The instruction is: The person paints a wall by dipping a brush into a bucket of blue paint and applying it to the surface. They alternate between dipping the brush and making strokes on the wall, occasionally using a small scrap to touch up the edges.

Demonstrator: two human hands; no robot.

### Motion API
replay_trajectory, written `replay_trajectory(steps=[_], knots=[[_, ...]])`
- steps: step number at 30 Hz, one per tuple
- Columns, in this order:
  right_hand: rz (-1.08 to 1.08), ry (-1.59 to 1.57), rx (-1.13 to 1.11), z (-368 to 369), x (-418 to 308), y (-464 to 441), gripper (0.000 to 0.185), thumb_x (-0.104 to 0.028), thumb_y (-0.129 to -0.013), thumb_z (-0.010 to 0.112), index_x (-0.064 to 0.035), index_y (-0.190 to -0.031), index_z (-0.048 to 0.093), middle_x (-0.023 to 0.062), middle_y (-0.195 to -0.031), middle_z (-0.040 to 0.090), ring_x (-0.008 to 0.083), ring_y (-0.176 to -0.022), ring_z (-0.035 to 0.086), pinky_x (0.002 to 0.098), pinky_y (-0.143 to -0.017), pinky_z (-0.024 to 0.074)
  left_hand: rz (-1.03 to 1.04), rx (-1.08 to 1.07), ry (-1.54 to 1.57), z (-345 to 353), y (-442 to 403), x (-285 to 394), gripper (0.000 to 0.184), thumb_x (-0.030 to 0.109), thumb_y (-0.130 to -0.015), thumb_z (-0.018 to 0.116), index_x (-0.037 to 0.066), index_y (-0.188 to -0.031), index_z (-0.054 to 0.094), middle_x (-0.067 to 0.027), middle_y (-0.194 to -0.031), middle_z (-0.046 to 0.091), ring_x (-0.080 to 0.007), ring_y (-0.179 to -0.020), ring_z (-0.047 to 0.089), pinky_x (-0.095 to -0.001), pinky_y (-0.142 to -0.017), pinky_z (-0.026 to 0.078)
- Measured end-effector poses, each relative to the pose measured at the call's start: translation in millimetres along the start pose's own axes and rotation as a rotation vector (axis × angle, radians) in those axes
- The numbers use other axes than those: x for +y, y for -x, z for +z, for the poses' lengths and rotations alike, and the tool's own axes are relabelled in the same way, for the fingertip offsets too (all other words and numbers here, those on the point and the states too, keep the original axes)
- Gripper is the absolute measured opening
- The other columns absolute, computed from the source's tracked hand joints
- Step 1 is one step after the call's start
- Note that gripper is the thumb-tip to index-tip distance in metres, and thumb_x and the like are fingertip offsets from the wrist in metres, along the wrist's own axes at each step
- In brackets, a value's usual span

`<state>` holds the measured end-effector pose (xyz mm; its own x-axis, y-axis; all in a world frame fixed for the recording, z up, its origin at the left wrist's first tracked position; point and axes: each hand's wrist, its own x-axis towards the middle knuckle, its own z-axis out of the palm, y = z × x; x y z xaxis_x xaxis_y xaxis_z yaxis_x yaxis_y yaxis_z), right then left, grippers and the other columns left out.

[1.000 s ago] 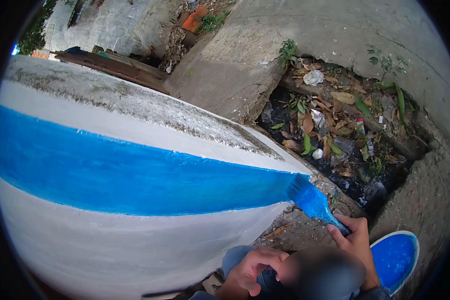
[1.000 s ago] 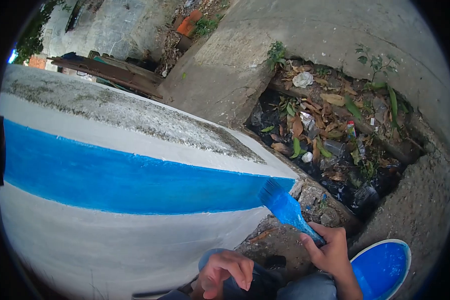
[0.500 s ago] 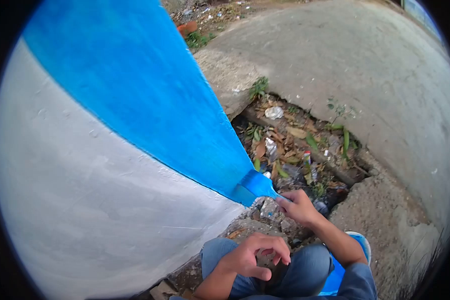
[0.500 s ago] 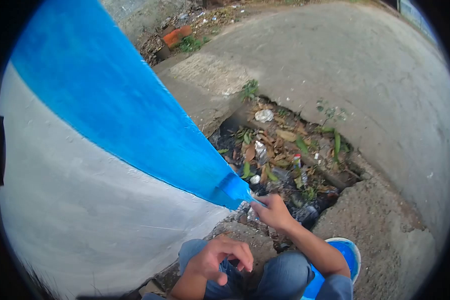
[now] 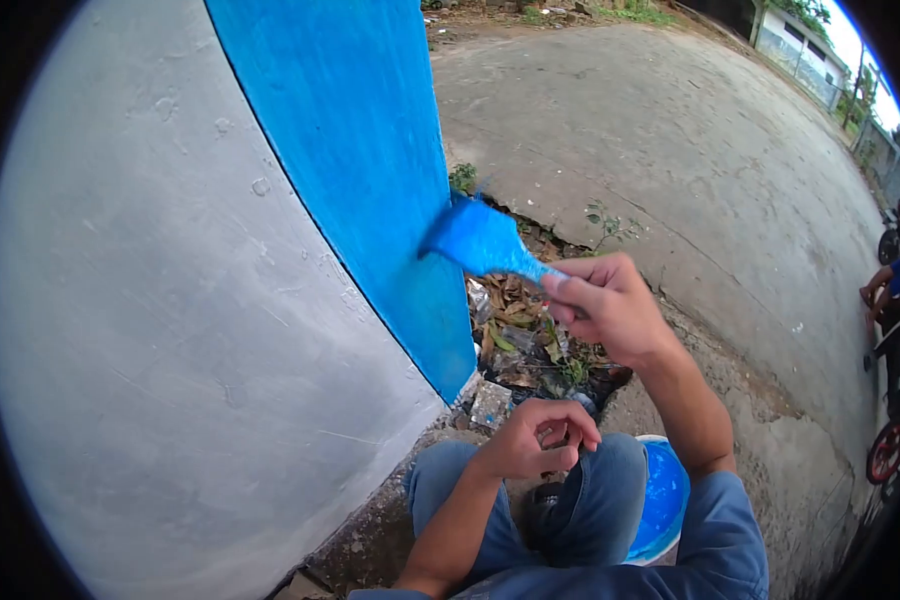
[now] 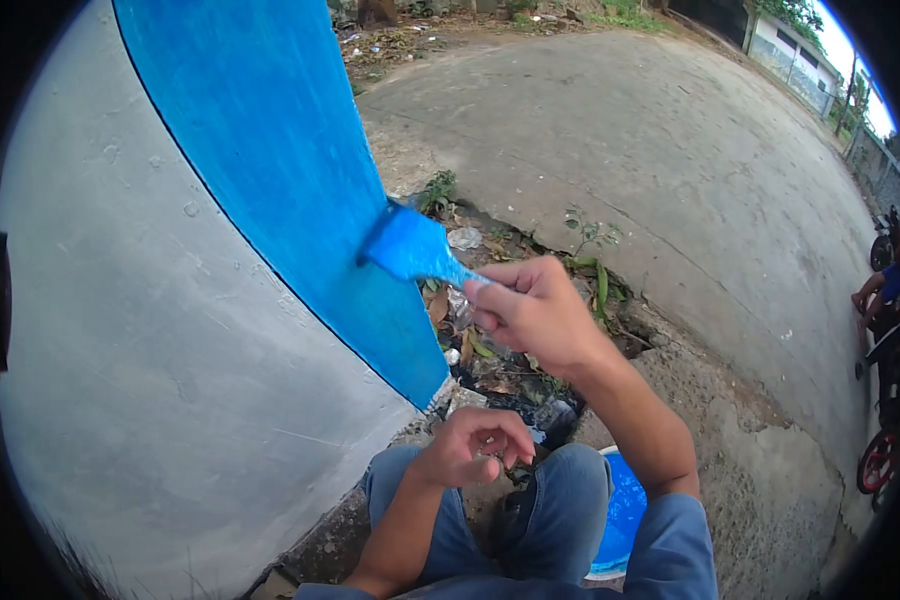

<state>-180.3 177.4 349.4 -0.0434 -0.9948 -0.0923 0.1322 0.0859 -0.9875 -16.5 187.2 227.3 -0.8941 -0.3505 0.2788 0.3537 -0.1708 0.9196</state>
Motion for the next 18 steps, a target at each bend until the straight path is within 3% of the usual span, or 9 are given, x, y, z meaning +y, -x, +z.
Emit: replay_trajectory(steps=[3, 5, 6, 10, 12, 14, 16, 18], knots=[[-0.079, 0.027, 0.032, 1.9, -18.9, 13.4, 0.019, -0.015, -0.092, 0.059, 0.0015, -0.087, 0.066, -0.0016, -0.063, 0.053, 0.0019, -0.049, 0.039, 0.0191, -0.041, 0.0253, -0.019, 0.004, -0.021, 0.4, -1.1, -3.2, 0.064, 0.062, -0.078, 0.069, 0.001, -0.099, 0.065, -0.0073, -0.087, 0.065, -0.0088, -0.070, 0.058, -0.0194, -0.057, 0.038], [-0.166, -0.049, 0.073, 4.9, -28.5, 21.8, 0.022, -0.015, -0.092, 0.059, 0.0035, -0.101, 0.067, -0.0010, -0.064, 0.052, 0.0022, -0.050, 0.039, 0.0188, -0.042, 0.0254, 0.062, 0.027, 0.018, -1.1, 0.0, -6.7, 0.032, 0.031, -0.081, 0.072, 0.003, -0.095, 0.066, -0.0035, -0.082, 0.065, -0.0032, -0.067, 0.055, -0.0171, -0.056, 0.034], [-0.164, -0.047, 0.077, 6.8, -33.4, 25.4, 0.022, -0.015, -0.092, 0.059, 0.0035, -0.101, 0.067, -0.0010, -0.064, 0.052, 0.0022, -0.050, 0.039, 0.0188, -0.042, 0.0254, 0.062, 0.025, 0.023, -1.4, 1.2, -6.3, 0.032, 0.031, -0.081, 0.072, 0.003, -0.095, 0.066, -0.0035, -0.082, 0.065, -0.0032, -0.067, 0.055, -0.0171, -0.056, 0.034], [-0.371, 0.009, 0.128, 14.0, -33.0, 23.9, 0.027, -0.017, -0.093, 0.059, 0.0044, -0.107, 0.066, -0.0021, -0.064, 0.050, 0.0026, -0.052, 0.039, 0.0192, -0.044, 0.0269, 0.102, 0.033, 0.133, -6.0, 5.8, -7.0, 0.042, 0.039, -0.082, 0.073, 0.000, -0.096, 0.065, -0.0052, -0.085, 0.064, -0.0041, -0.069, 0.055, -0.0174, -0.058, 0.037], [-0.341, 0.214, 0.069, 13.4, -17.2, 13.7, 0.027, -0.019, -0.093, 0.059, 0.0031, -0.105, 0.067, -0.0027, -0.065, 0.050, 0.0023, -0.053, 0.040, 0.0205, -0.044, 0.0289, 0.097, 0.012, 0.153, -6.8, 8.8, -4.8, 0.047, 0.044, -0.081, 0.073, 0.000, -0.096, 0.065, -0.0060, -0.086, 0.064, -0.0052, -0.071, 0.055, -0.0180, -0.059, 0.038], [-0.169, 0.108, 0.016, 5.9, 18.1, -0.5, 0.025, -0.022, -0.093, 0.060, 0.0007, -0.100, 0.069, -0.0023, -0.065, 0.053, 0.0033, -0.054, 0.045, 0.0209, -0.046, 0.0340, 0.144, 0.028, 0.217, -4.1, 10.5, 2.7, 0.059, 0.054, -0.078, 0.073, -0.001, -0.097, 0.064, -0.0073, -0.089, 0.063, -0.0081, -0.073, 0.056, -0.0200, -0.060, 0.040], [-0.038, 0.141, 0.117, -1.6, 62.1, -5.6, 0.026, -0.024, -0.091, 0.062, -0.0006, -0.098, 0.070, 0.0000, -0.068, 0.059, 0.0055, -0.057, 0.050, 0.0219, -0.050, 0.0407, 0.111, 0.064, 0.211, -7.3, 17.3, 2.6, 0.071, 0.062, -0.073, 0.072, -0.003, -0.098, 0.062, -0.0095, -0.088, 0.062, -0.0115, -0.072, 0.056, -0.0223, -0.060, 0.043], [-0.056, 0.344, 0.143, -7.1, 95.9, 3.6, 0.023, -0.022, -0.093, 0.061, -0.0023, -0.089, 0.071, -0.0022, -0.063, 0.056, 0.0056, -0.056, 0.050, 0.0238, -0.051, 0.0432, 0.118, 0.130, 0.184, -9.4, 19.6, 0.6, 0.077, 0.068, -0.070, 0.070, -0.003, -0.097, 0.061, -0.0103, -0.086, 0.062, -0.0125, -0.070, 0.056, -0.0223, -0.058, 0.044]])
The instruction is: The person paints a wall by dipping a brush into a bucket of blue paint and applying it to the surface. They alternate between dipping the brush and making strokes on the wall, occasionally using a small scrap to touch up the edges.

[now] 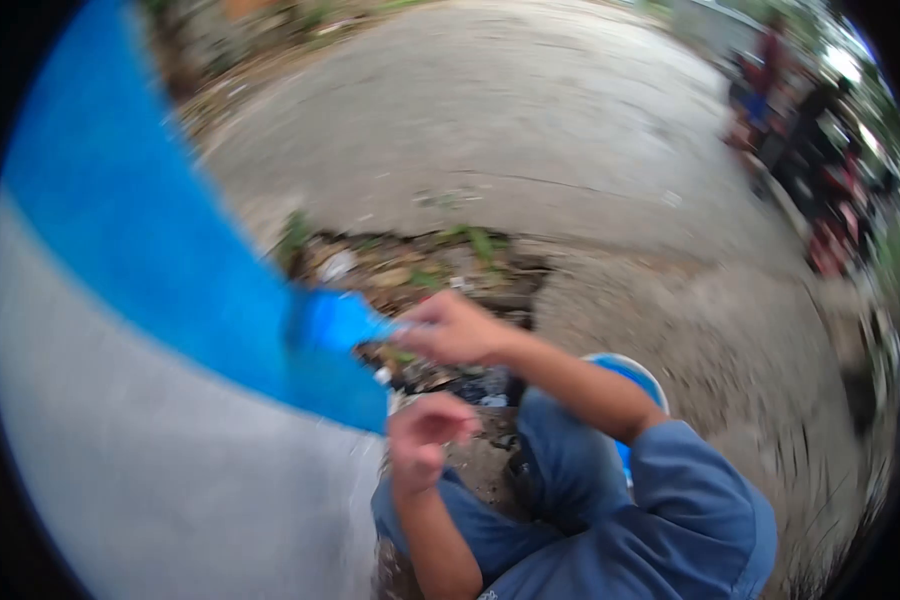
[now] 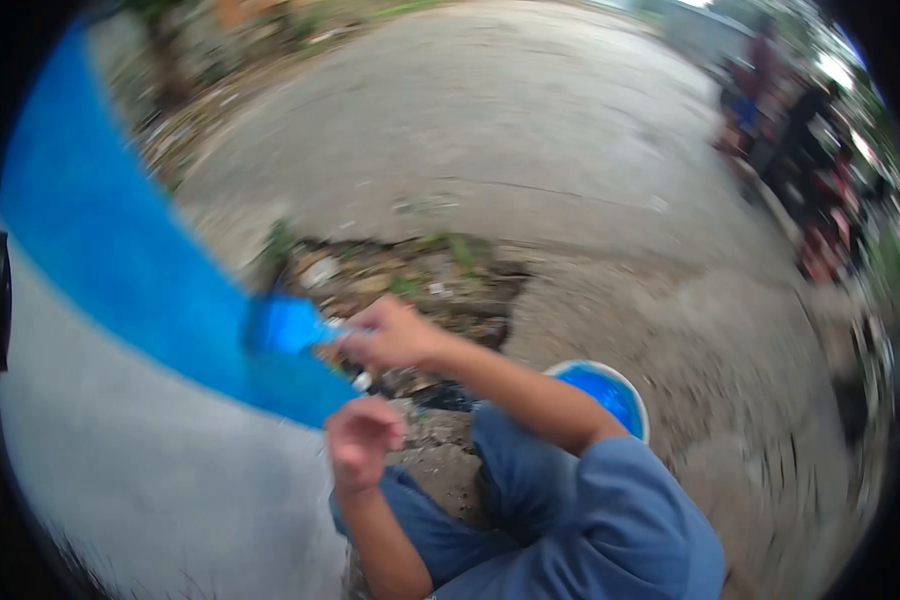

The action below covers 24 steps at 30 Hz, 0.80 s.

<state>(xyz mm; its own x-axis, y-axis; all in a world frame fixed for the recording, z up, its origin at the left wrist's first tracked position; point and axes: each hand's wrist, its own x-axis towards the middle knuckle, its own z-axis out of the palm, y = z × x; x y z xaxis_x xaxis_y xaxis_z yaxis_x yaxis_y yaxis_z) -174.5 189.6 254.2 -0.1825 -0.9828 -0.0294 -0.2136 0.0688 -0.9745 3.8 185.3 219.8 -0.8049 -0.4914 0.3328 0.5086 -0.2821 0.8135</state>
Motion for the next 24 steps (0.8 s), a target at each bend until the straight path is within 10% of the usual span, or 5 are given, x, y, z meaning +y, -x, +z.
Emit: replay_trajectory(steps=[3, 7, 12, 14, 24], knots=[[-0.071, 0.372, 0.146, -0.9, 38.5, 28.0, 0.026, -0.024, -0.081, 0.065, 0.0016, -0.084, 0.069, 0.0200, -0.063, 0.063, 0.0265, -0.059, 0.065, 0.0397, -0.058, 0.0498, 0.055, 0.076, -0.174, -0.7, -1.5, -9.6, 0.080, 0.076, -0.073, 0.057, -0.001, -0.093, 0.057, -0.0079, -0.079, 0.057, -0.0125, -0.065, 0.051, -0.0216, -0.054, 0.040], [0.131, 0.706, 0.215, -12.9, 43.5, 74.8, 0.020, -0.016, -0.070, 0.063, 0.0040, -0.071, 0.065, 0.0281, -0.072, 0.063, 0.0444, -0.073, 0.064, 0.0475, -0.068, 0.0530, 0.003, 0.074, -0.147, 11.6, -8.6, -24.3, 0.082, 0.073, -0.069, 0.066, -0.004, -0.094, 0.058, -0.0091, -0.082, 0.056, -0.0133, -0.068, 0.053, -0.0203, -0.054, 0.042], [0.314, 0.776, 0.255, -31.4, 13.4, 129.0, 0.018, -0.010, -0.066, 0.065, 0.0043, -0.077, 0.067, 0.0250, -0.078, 0.066, 0.0410, -0.078, 0.067, 0.0459, -0.067, 0.0549, -0.085, -0.158, -0.234, 4.7, -18.9, -57.7, 0.078, 0.075, -0.076, 0.057, -0.001, -0.095, 0.057, -0.0069, -0.084, 0.054, -0.0118, -0.071, 0.052, -0.0202, -0.056, 0.040], [0.374, 0.820, 0.300, -36.5, 11.9, 146.9, 0.017, -0.009, -0.065, 0.066, 0.0044, -0.076, 0.067, 0.0242, -0.076, 0.066, 0.0401, -0.077, 0.067, 0.0456, -0.065, 0.0550, -0.303, -0.470, -0.046, -17.7, -30.7, -80.9, 0.040, 0.034, -0.096, 0.056, -0.001, -0.116, 0.056, -0.0087, -0.099, 0.065, -0.0147, -0.082, 0.062, -0.0290, -0.067, 0.051], [0.450, 0.826, 0.285, -53.5, -7.1, 180.8, 0.017, -0.006, -0.063, 0.067, 0.0055, -0.074, 0.067, 0.0224, -0.071, 0.066, 0.0389, -0.072, 0.068, 0.0440, -0.061, 0.0551, -0.190, -0.493, -0.131, 45.8, -35.8, -70.0, 0.031, 0.033, -0.090, 0.059, 0.005, -0.103, 0.060, -0.0056, -0.084, 0.063, -0.0156, -0.063, 0.055, -0.0295, -0.052, 0.046]])
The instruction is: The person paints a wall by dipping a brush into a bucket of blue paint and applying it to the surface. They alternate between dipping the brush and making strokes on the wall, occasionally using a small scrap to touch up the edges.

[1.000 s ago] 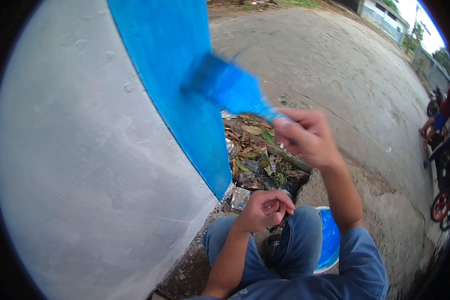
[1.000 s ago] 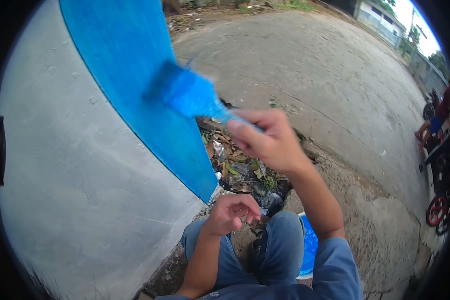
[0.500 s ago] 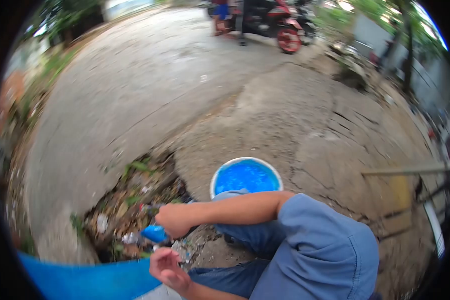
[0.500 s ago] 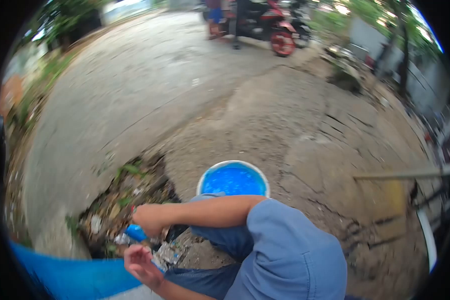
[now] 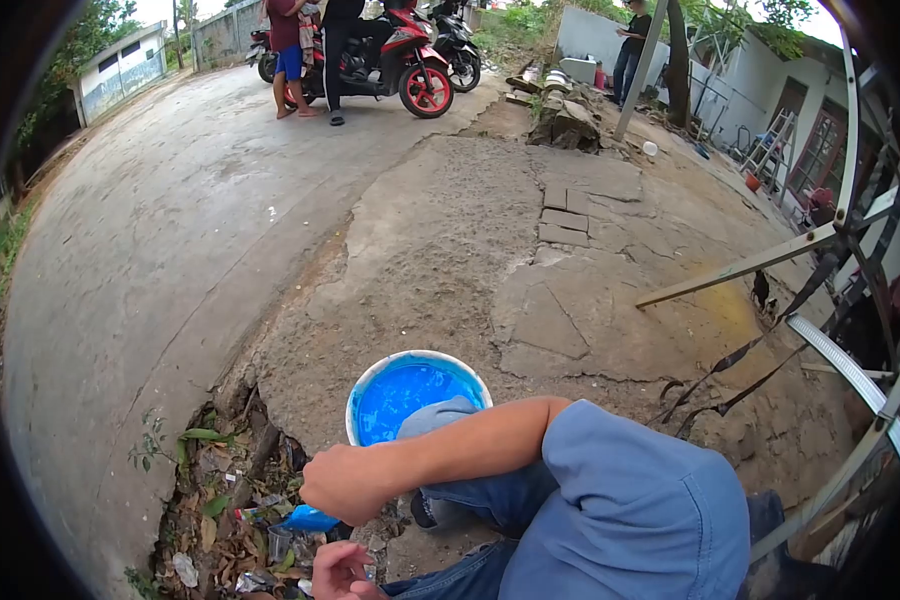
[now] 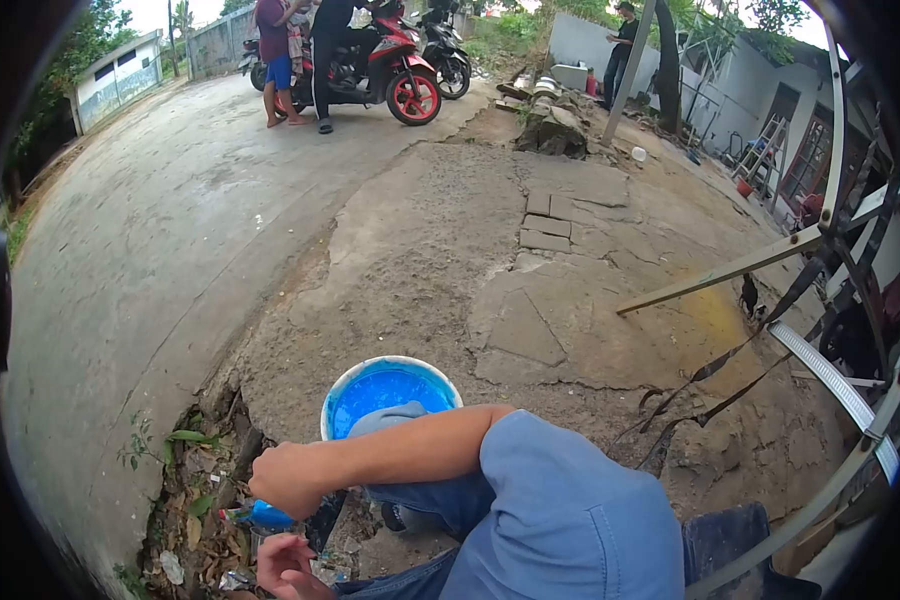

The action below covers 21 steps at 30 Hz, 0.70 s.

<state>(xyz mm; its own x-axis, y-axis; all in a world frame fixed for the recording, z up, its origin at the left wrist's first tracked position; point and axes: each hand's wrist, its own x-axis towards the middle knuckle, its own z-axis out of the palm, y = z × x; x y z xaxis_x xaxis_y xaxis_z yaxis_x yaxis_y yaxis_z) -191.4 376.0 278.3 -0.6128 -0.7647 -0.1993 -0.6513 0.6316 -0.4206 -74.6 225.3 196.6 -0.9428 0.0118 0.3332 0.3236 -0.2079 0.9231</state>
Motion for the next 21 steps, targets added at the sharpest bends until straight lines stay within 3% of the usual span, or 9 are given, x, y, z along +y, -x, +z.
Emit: replay_trajectory(steps=[2, 4, 10, 11, 12, 14, 15, 19, 21], knots=[[0.006, 0.007, -0.006, 0.1, 1.2, -0.7, 0.017, -0.007, -0.063, 0.068, 0.0054, -0.074, 0.067, 0.0225, -0.072, 0.066, 0.0390, -0.072, 0.068, 0.0440, -0.061, 0.0552, -0.003, -0.004, 0.022, -12.5, 5.1, -10.5, 0.031, 0.033, -0.090, 0.059, 0.005, -0.103, 0.060, -0.0059, -0.084, 0.063, -0.0159, -0.062, 0.055, -0.0297, -0.051, 0.046], [0.005, 0.015, -0.014, 0.2, 1.6, -2.0, 0.017, -0.007, -0.063, 0.068, 0.0052, -0.075, 0.067, 0.0226, -0.072, 0.066, 0.0392, -0.073, 0.068, 0.0439, -0.062, 0.0552, -0.400, -0.112, 0.141, -50.3, 16.6, -39.8, 0.038, 0.033, -0.091, 0.058, 0.002, -0.111, 0.059, -0.0092, -0.094, 0.064, -0.0178, -0.074, 0.058, -0.0315, -0.059, 0.049], [-0.014, -0.002, 0.011, 4.6, -2.0, -9.0, 0.015, -0.007, -0.065, 0.066, 0.0039, -0.074, 0.068, 0.0232, -0.073, 0.066, 0.0392, -0.074, 0.068, 0.0446, -0.063, 0.0548, -0.724, -0.173, 0.352, -76.5, 13.2, -37.4, 0.036, 0.037, -0.093, 0.056, 0.008, -0.113, 0.061, -0.0118, -0.099, 0.063, -0.0239, -0.091, 0.059, -0.0422, -0.077, 0.053], [0.000, -0.004, 0.038, 1.7, -3.6, -7.4, 0.014, -0.007, -0.065, 0.065, 0.0037, -0.073, 0.067, 0.0235, -0.073, 0.066, 0.0394, -0.073, 0.067, 0.0451, -0.064, 0.0545, -0.433, -0.161, 0.266, -58.3, 17.8, -20.3, 0.052, 0.053, -0.083, 0.066, 0.014, -0.116, 0.060, -0.0107, -0.108, 0.063, -0.0239, -0.103, 0.058, -0.0505, -0.104, 0.039], [0.010, -0.013, 0.054, -2.5, -5.5, -5.5, 0.013, -0.008, -0.066, 0.064, 0.0035, -0.072, 0.067, 0.0238, -0.074, 0.066, 0.0396, -0.073, 0.067, 0.0455, -0.064, 0.0543, -0.460, -0.128, 0.257, -30.3, 13.7, -7.1, 0.052, 0.053, -0.083, 0.066, 0.014, -0.116, 0.060, -0.0107, -0.108, 0.063, -0.0239, -0.103, 0.058, -0.0505, -0.104, 0.039], [0.018, -0.038, 0.044, -10.8, -3.5, -6.2, 0.014, -0.009, -0.066, 0.064, 0.0038, -0.071, 0.066, 0.0247, -0.075, 0.065, 0.0403, -0.073, 0.066, 0.0465, -0.065, 0.0534, -0.033, 0.265, -0.074, 3.5, 13.3, 12.8, 0.082, 0.074, -0.066, 0.069, -0.004, -0.090, 0.060, -0.0092, -0.080, 0.056, -0.0129, -0.065, 0.052, -0.0208, -0.052, 0.040], [0.029, -0.018, -0.023, -16.9, 0.1, -9.0, 0.019, -0.013, -0.069, 0.065, 0.0040, -0.077, 0.067, 0.0252, -0.077, 0.065, 0.0410, -0.075, 0.065, 0.0468, -0.069, 0.0526, -0.046, 0.286, -0.075, 5.9, 13.2, 17.4, 0.082, 0.074, -0.064, 0.070, -0.004, -0.088, 0.060, -0.0101, -0.081, 0.058, -0.0129, -0.064, 0.052, -0.0207, -0.052, 0.040], [0.041, -0.020, 0.251, -13.8, 43.3, -3.8, 0.029, -0.016, -0.078, 0.068, 0.0000, -0.102, 0.068, 0.0229, -0.085, 0.067, 0.0388, -0.081, 0.065, 0.0453, -0.074, 0.0518, -0.063, 0.399, -0.133, 4.3, 22.1, 25.7, 0.080, 0.073, -0.061, 0.072, -0.002, -0.086, 0.064, -0.0106, -0.079, 0.062, -0.0123, -0.060, 0.053, -0.0203, -0.049, 0.036], [0.185, -0.054, 0.293, -17.5, 58.9, 5.6, 0.025, -0.016, -0.081, 0.066, 0.0011, -0.099, 0.068, 0.0229, -0.083, 0.067, 0.0362, -0.076, 0.066, 0.0418, -0.070, 0.0523, -0.016, 0.328, -0.162, 4.2, 25.8, 29.8, 0.076, 0.073, -0.061, 0.073, 0.002, -0.086, 0.066, -0.0083, -0.075, 0.064, -0.0112, -0.056, 0.054, -0.0201, -0.046, 0.031]])
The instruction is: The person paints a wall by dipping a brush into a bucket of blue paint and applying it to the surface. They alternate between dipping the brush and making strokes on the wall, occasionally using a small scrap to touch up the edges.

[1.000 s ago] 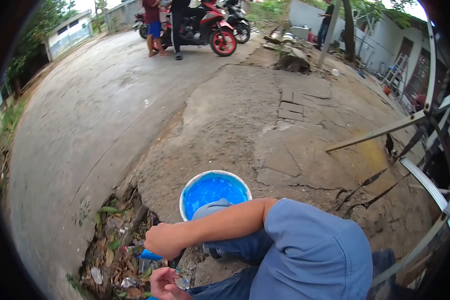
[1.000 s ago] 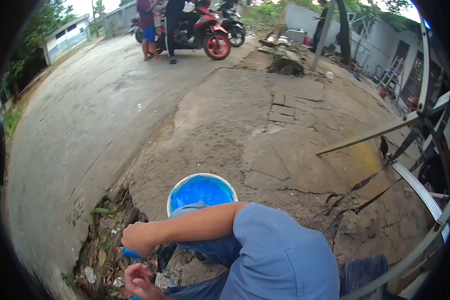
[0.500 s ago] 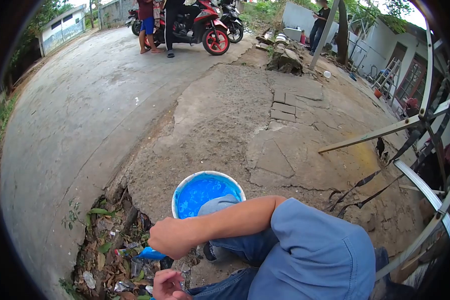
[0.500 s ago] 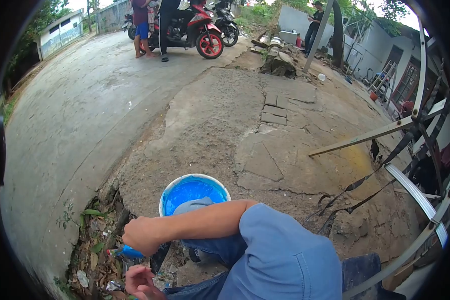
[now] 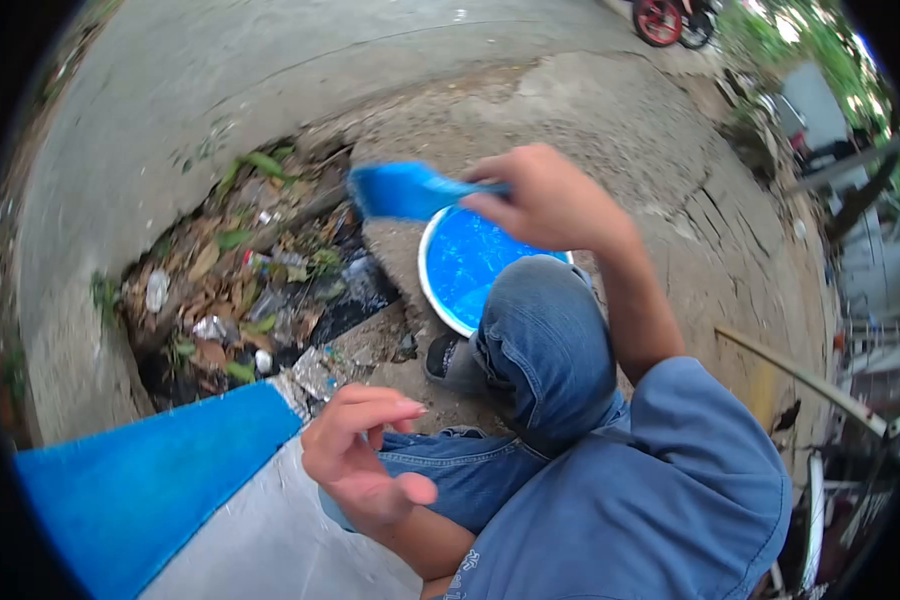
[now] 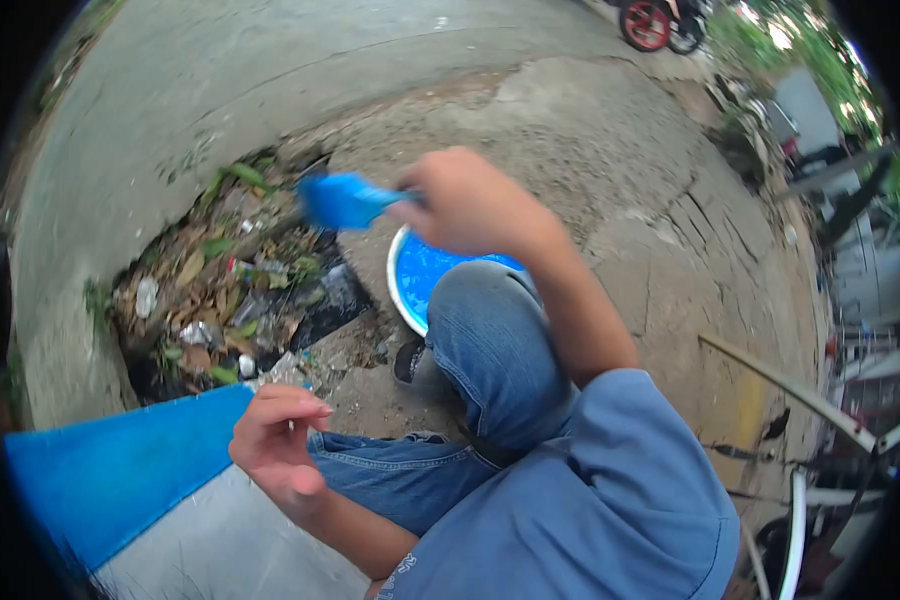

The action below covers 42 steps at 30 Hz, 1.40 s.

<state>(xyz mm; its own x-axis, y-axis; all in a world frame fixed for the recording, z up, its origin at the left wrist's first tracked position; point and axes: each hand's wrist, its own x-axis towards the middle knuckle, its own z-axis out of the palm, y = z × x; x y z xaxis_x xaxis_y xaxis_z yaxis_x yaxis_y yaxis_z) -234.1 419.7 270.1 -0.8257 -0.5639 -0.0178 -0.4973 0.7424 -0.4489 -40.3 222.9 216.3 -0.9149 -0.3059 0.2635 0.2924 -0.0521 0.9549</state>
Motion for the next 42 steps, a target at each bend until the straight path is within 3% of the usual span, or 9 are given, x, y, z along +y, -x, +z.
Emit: replay_trajectory(steps=[7, 14, 22, 24, 31, 37, 39, 41, 42], knots=[[0.502, 0.266, -0.056, 81.6, 137.5, 23.4, 0.025, -0.020, -0.077, 0.064, 0.0026, -0.087, 0.068, 0.0254, -0.086, 0.066, 0.0389, -0.085, 0.066, 0.0456, -0.080, 0.0517, 0.066, 0.039, -0.099, -20.5, 10.0, 1.1, 0.073, 0.074, -0.060, 0.073, 0.005, -0.085, 0.067, -0.0071, -0.071, 0.064, -0.0105, -0.051, 0.053, -0.0204, -0.043, 0.026], [0.858, 0.249, -0.170, 162.5, 206.3, 33.8, 0.032, -0.024, -0.079, 0.065, 0.0011, -0.099, 0.068, 0.0248, -0.104, 0.066, 0.0392, -0.099, 0.064, 0.0469, -0.086, 0.0515, 0.011, 0.090, 0.008, -29.2, 12.0, -0.9, 0.081, 0.074, -0.060, 0.072, -0.002, -0.087, 0.063, -0.0120, -0.073, 0.060, -0.0148, -0.059, 0.054, -0.0207, -0.047, 0.039], [0.964, 0.211, -0.033, 189.0, 234.4, 50.5, 0.032, -0.026, -0.080, 0.065, 0.0023, -0.096, 0.068, 0.0264, -0.100, 0.066, 0.0394, -0.096, 0.065, 0.0472, -0.085, 0.0517, -0.086, 0.098, -0.026, -31.7, 6.6, -7.9, 0.085, 0.076, -0.060, 0.070, -0.004, -0.088, 0.060, -0.0120, -0.076, 0.057, -0.0159, -0.064, 0.052, -0.0218, -0.050, 0.041], [0.981, 0.202, -0.009, 191.8, 243.0, 62.3, 0.033, -0.027, -0.080, 0.065, 0.0010, -0.097, 0.068, 0.0267, -0.099, 0.066, 0.0401, -0.096, 0.064, 0.0478, -0.085, 0.0513, -0.058, 0.133, 0.022, -30.0, 5.2, -11.9, 0.078, 0.069, -0.060, 0.077, -0.003, -0.088, 0.065, -0.0144, -0.074, 0.061, -0.0162, -0.061, 0.056, -0.0220, -0.048, 0.043], [0.873, 0.322, 0.179, 198.6, 270.0, 156.5, 0.041, -0.040, -0.079, 0.069, 0.0009, -0.081, 0.066, 0.0246, -0.078, 0.065, 0.0413, -0.075, 0.065, 0.0495, -0.070, 0.0510, -0.084, 0.155, -0.041, -34.3, 3.7, -9.0, 0.078, 0.068, -0.062, 0.077, -0.005, -0.087, 0.064, -0.0141, -0.072, 0.061, -0.0175, -0.059, 0.057, -0.0237, -0.047, 0.043], [0.878, 0.326, 0.255, 233.2, 299.2, 239.7, 0.043, -0.042, -0.076, 0.072, -0.0009, -0.069, 0.061, 0.0221, -0.066, 0.062, 0.0405, -0.063, 0.062, 0.0504, -0.060, 0.0473, -0.070, 0.035, -0.103, -54.2, 5.7, 11.6, 0.077, 0.074, -0.073, 0.061, -0.002, -0.084, 0.061, -0.0105, -0.072, 0.055, -0.0161, -0.062, 0.052, -0.0233, -0.046, 0.038], [0.940, 0.279, 0.279, 241.3, 294.8, 256.6, 0.046, -0.044, -0.076, 0.073, -0.0008, -0.066, 0.059, 0.0220, -0.062, 0.060, 0.0405, -0.061, 0.061, 0.0499, -0.058, 0.0464, -0.053, -0.044, -0.199, -50.1, -13.9, 1.9, 0.066, 0.064, -0.084, 0.058, -0.002, -0.085, 0.062, -0.0098, -0.073, 0.058, -0.0150, -0.060, 0.051, -0.0238, -0.046, 0.037], [1.004, 0.181, 0.360, 254.2, 293.4, 266.3, 0.051, -0.047, -0.074, 0.074, -0.0008, -0.062, 0.058, 0.0220, -0.059, 0.058, 0.0403, -0.057, 0.060, 0.0491, -0.056, 0.0448, -0.265, -0.363, -0.287, -58.2, -41.3, -17.4, 0.048, 0.047, -0.093, 0.055, 0.000, -0.089, 0.064, -0.0090, -0.081, 0.063, -0.0131, -0.062, 0.054, -0.0239, -0.047, 0.036], [1.019, 0.177, 0.390, 265.9, 298.9, 274.0, 0.051, -0.048, -0.074, 0.075, -0.0008, -0.063, 0.059, 0.0211, -0.059, 0.059, 0.0375, -0.055, 0.060, 0.0477, -0.056, 0.0450, -0.371, -0.341, -0.315, -62.4, -58.2, -42.3, 0.040, 0.039, -0.094, 0.054, 0.001, -0.092, 0.065, -0.0081, -0.083, 0.065, -0.0122, -0.063, 0.055, -0.0238, -0.049, 0.038]])
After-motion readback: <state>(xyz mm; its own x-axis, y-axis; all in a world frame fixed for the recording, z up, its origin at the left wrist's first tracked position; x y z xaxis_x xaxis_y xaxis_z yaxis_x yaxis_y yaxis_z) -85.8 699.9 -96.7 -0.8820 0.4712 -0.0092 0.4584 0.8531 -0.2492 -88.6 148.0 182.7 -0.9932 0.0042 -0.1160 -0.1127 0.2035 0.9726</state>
